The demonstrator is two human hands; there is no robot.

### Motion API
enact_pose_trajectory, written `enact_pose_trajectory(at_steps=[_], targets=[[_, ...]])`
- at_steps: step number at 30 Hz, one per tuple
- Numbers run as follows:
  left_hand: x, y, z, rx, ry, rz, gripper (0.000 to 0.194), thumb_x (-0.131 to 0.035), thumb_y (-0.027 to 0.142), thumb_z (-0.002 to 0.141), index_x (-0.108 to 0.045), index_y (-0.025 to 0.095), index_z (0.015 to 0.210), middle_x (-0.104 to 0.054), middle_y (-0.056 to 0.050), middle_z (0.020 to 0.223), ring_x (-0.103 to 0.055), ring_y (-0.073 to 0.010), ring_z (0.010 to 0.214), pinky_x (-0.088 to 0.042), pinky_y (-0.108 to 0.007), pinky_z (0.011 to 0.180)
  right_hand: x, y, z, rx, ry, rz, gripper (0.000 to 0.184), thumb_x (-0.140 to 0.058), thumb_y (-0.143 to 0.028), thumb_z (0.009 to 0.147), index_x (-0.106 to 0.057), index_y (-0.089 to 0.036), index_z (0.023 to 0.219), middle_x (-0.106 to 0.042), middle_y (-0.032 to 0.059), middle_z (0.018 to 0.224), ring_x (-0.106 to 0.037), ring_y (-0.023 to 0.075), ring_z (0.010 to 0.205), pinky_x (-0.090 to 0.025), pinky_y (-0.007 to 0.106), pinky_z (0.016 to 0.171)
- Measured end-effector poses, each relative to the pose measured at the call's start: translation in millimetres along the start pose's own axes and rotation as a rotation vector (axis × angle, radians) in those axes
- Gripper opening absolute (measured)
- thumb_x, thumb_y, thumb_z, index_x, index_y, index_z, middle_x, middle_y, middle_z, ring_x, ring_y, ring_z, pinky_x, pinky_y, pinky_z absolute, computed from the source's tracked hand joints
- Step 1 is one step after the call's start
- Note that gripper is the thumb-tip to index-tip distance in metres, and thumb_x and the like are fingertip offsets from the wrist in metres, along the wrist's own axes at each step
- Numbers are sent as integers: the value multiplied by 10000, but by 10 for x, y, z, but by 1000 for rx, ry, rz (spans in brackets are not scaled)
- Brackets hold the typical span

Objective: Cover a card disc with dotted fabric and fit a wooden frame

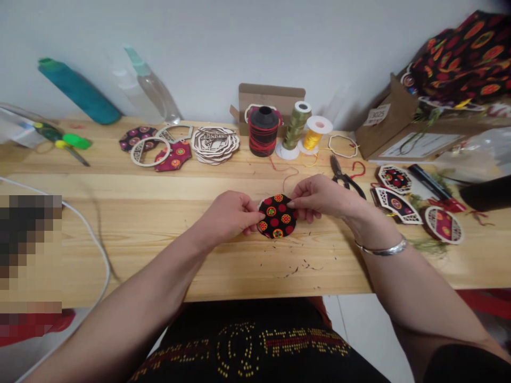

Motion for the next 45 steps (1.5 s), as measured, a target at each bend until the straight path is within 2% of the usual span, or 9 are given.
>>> enact_pose_trajectory(at_steps=[14, 32, 45], targets=[[-6, -40, 26, 16, -20, 66, 162, -675, 243, 695, -581, 176, 582, -643, -3, 497, -564, -102, 429, -422, -213, 441, -20, -7, -7, -78, -8, -70, 180, -666, -134, 788, -618, -143, 614, -619, -8, 457, -544, 60, 371, -433, 148, 366], [14, -67, 34, -48, 21, 136, 157, -649, 295, 710, -598, 185, 611, -665, -20, 526, -592, -124, 473, -441, -241, 477, -20, -8, -9, -72, -15, -110, 179, -654, -130, 798, -625, -139, 621, -633, 2, 484, -556, 66, 394, -430, 153, 372], [7, -58, 37, -21, 30, 179, 153, -643, 306, 691, -594, 194, 599, -661, -22, 521, -589, -137, 472, -432, -250, 474, -14, 13, -2, -70, -16, -116, 179, -668, -125, 791, -615, -139, 620, -617, -15, 464, -550, 58, 387, -452, 144, 383]])
Point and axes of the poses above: each hand's wrist, its own z-axis towards the middle knuckle, its own x-axis out of the back of the hand, y = z × x, the point moved 5 cm from there along z, towards the middle knuckle
